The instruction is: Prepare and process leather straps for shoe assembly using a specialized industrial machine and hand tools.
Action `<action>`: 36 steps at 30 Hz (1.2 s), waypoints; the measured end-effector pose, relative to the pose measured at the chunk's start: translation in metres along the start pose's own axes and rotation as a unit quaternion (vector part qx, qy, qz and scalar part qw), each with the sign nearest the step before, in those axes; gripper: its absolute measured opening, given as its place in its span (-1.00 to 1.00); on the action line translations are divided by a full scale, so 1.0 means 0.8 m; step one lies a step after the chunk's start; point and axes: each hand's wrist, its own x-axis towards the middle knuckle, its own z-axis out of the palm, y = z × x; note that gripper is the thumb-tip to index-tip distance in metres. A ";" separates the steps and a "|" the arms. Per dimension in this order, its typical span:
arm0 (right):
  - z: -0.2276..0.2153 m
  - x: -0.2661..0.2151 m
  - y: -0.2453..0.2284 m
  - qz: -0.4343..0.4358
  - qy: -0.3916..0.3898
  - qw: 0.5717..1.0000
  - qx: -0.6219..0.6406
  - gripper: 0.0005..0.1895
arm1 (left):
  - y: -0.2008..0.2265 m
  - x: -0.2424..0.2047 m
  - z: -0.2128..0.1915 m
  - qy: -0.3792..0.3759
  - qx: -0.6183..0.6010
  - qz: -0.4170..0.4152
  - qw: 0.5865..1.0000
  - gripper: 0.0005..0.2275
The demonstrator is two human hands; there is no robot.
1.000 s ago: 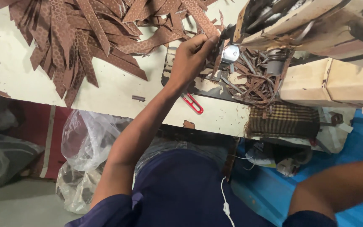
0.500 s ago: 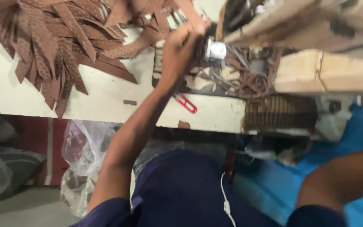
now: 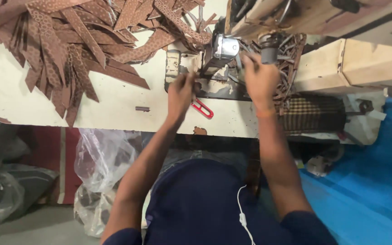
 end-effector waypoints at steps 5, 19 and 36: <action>0.054 0.029 0.045 -0.076 0.048 0.977 -0.195 -0.77 | 0.009 -0.066 0.008 -0.050 0.036 -0.008 0.998 -0.69; -0.018 -0.177 -0.033 0.346 -0.186 0.815 0.426 -0.81 | -0.026 -0.061 0.033 -0.187 -0.015 -0.032 0.982 -0.71; 0.001 -0.152 -0.036 0.020 -0.001 0.999 0.041 -0.89 | -0.037 -0.099 -0.060 -0.006 0.370 0.082 0.925 -0.81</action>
